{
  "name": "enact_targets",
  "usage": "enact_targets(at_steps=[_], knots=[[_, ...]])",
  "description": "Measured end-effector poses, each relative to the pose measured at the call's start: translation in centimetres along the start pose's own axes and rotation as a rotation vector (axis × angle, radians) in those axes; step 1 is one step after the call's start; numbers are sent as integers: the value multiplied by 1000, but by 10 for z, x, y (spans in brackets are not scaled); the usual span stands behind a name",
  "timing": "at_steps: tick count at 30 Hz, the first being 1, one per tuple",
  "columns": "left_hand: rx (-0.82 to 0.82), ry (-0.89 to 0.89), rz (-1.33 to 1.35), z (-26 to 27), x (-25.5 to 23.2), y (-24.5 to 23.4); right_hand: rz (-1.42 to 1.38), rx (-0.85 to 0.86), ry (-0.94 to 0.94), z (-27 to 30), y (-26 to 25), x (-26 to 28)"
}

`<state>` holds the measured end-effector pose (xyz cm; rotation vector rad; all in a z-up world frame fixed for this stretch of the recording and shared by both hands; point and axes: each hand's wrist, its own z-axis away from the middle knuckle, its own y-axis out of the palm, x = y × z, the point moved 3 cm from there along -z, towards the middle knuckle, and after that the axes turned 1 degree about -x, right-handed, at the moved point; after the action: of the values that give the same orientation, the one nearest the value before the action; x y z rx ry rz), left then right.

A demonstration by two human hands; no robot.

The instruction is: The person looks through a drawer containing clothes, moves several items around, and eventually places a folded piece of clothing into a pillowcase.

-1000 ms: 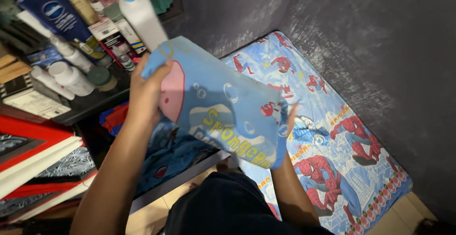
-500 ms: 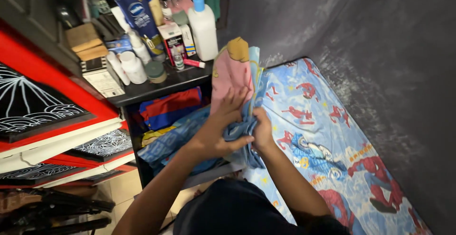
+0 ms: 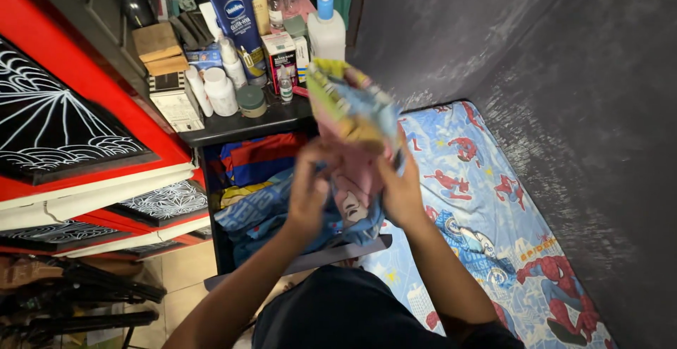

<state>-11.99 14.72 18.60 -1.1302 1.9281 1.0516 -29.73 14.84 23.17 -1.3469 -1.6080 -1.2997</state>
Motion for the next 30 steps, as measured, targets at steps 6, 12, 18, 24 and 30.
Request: enact_targets(at_steps=[6, 12, 18, 24, 30], knots=[[53, 37, -51, 30, 18, -47, 691, 707, -504, 29, 61, 29], [-581, -477, 507, 31, -5, -69, 416, 762, -31, -12, 30, -31], [-509, -538, 655, 46, 2, -115, 655, 721, -38, -72, 4, -88], [-497, -631, 429, 48, -20, -156, 617, 836, 388, -64, 37, -109], [-278, -765, -566, 14, -53, -179, 965, 823, 298, -87, 72, -106]])
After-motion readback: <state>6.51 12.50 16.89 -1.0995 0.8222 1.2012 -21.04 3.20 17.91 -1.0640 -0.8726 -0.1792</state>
